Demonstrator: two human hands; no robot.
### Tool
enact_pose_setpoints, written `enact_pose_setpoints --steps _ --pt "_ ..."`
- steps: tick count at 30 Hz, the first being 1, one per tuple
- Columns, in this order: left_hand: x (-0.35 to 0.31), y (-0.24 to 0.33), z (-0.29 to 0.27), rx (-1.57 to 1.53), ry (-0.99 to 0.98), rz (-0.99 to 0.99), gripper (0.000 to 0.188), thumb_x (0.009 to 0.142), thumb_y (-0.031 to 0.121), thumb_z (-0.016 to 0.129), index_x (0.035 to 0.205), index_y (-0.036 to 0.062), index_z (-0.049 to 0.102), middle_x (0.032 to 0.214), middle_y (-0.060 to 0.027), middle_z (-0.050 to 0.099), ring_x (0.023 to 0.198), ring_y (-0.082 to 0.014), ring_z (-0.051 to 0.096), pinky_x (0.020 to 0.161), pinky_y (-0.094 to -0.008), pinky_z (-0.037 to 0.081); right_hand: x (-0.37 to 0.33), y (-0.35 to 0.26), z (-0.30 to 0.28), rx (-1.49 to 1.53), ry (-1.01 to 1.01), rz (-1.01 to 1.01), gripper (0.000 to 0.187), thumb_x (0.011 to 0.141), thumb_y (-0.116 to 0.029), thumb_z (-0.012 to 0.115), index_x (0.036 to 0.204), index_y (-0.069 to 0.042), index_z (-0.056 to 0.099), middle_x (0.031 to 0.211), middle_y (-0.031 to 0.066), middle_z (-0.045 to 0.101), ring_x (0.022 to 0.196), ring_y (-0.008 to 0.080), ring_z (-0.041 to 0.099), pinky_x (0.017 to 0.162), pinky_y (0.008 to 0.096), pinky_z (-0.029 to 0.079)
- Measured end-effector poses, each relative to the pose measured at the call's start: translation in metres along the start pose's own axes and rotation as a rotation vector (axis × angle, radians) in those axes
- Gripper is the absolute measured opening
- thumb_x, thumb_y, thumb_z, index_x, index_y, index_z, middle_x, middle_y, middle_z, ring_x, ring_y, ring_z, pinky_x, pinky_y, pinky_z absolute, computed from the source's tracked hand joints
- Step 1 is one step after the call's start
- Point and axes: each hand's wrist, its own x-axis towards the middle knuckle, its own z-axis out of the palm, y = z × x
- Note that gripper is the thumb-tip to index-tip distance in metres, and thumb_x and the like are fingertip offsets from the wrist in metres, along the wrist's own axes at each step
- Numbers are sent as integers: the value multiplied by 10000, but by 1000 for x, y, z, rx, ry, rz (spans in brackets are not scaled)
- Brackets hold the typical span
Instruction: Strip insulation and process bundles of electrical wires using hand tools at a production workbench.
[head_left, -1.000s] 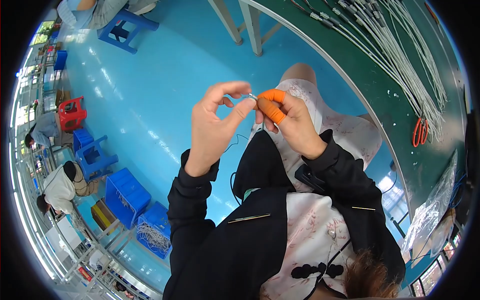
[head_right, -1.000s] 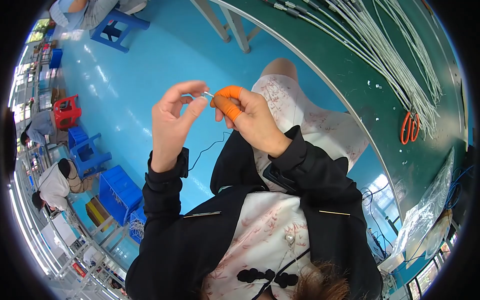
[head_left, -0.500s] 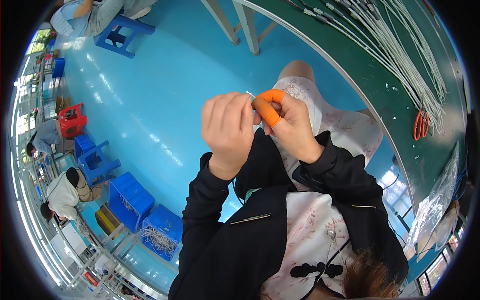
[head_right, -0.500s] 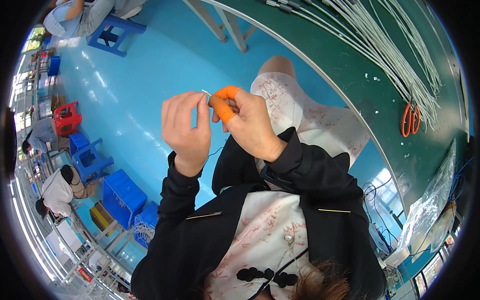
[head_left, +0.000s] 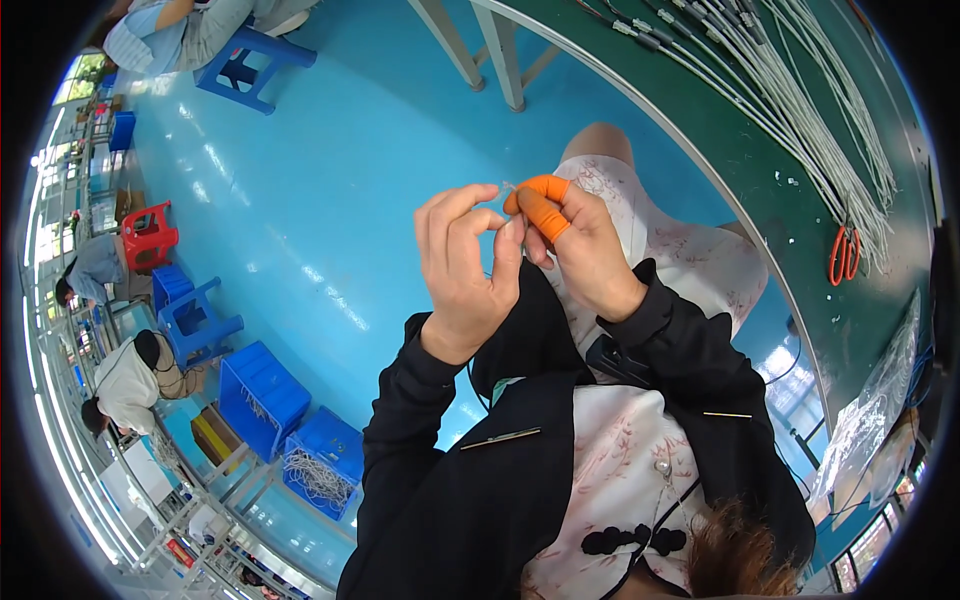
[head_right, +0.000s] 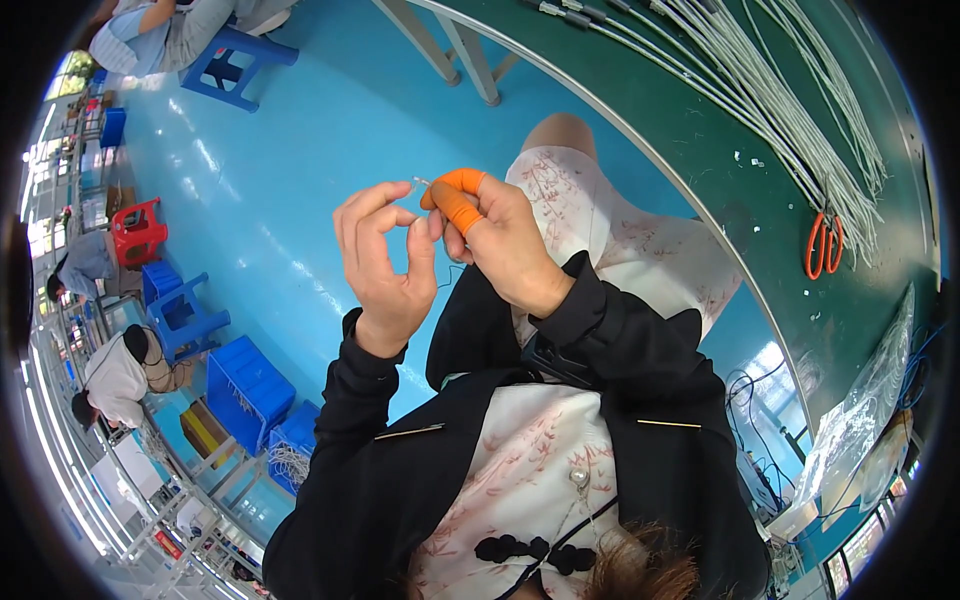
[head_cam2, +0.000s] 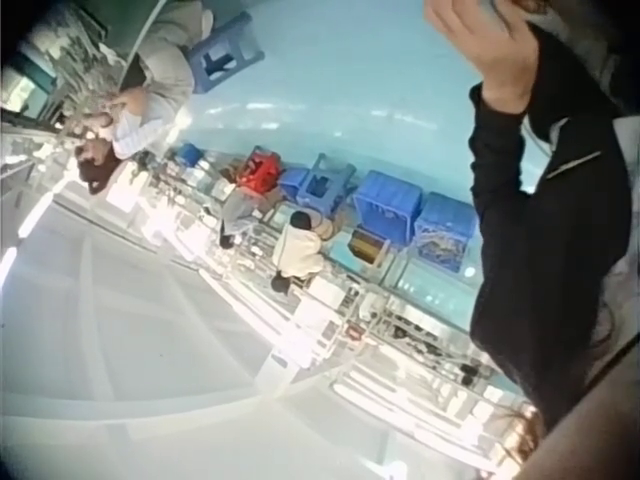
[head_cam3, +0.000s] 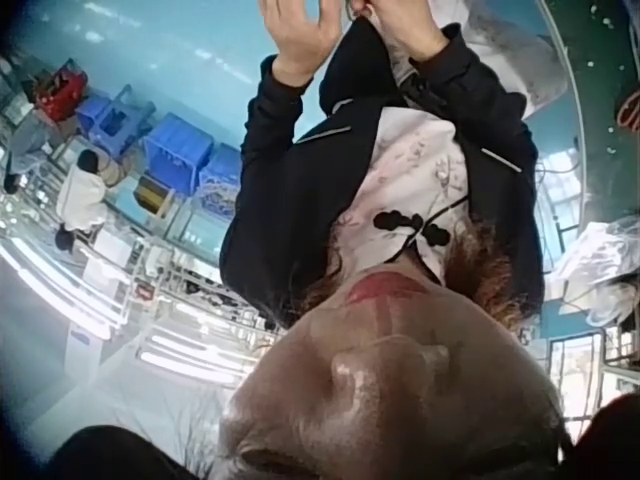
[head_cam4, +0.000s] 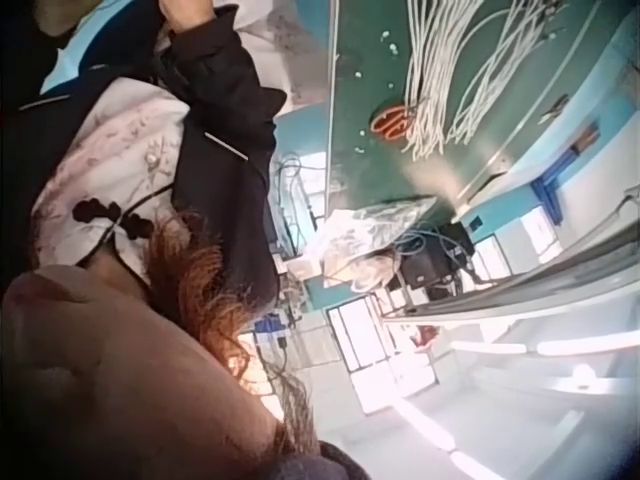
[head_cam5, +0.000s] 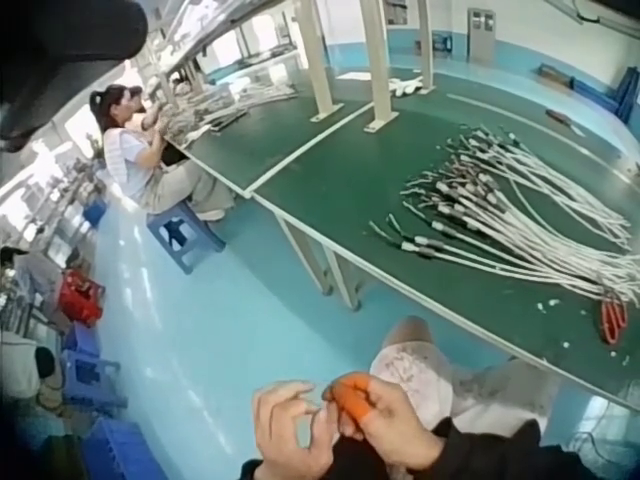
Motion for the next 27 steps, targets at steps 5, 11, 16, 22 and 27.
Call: enact_pose_setpoints --steps 5,11,16,22,27 --pt "6 2 -12 -446 63 -405 204 825 43 620 1006 -17 551 1095 -119 575 1003 -236 540 861 -344 416 0 1 1 -156 0 -88 154 949 -128 501 974 -5 590 734 16 579 561 43 470 493 179 351" --pt "15 -6 -22 -833 -79 -687 215 856 51 623 1050 -35 588 1070 -106 606 1026 -174 550 858 -321 429 -6 11 7 -438 20 -278 141 939 -103 517 1000 -1 592 750 12 590 576 44 476 518 177 375" --pt "2 -11 -17 -826 -75 -710 102 838 -3 629 936 -27 632 996 -118 640 912 -170 593 800 -291 455 -6 14 11 -496 25 -359 139 933 -92 524 1014 2 587 757 19 594 577 51 483 520 179 387" --pt "3 10 6 -587 104 -562 30 840 -25 614 864 -24 630 972 -123 647 802 -156 606 728 -273 479 -10 6 8 -106 44 -77 140 935 -112 527 978 8 583 737 28 585 559 61 502 490 197 386" --pt "8 17 25 -423 87 -441 16 865 -24 576 870 -22 591 992 -138 637 712 -131 590 609 -262 485 -10 -5 -5 -54 69 -64 152 944 -123 512 994 14 552 726 40 580 554 72 516 477 205 386"
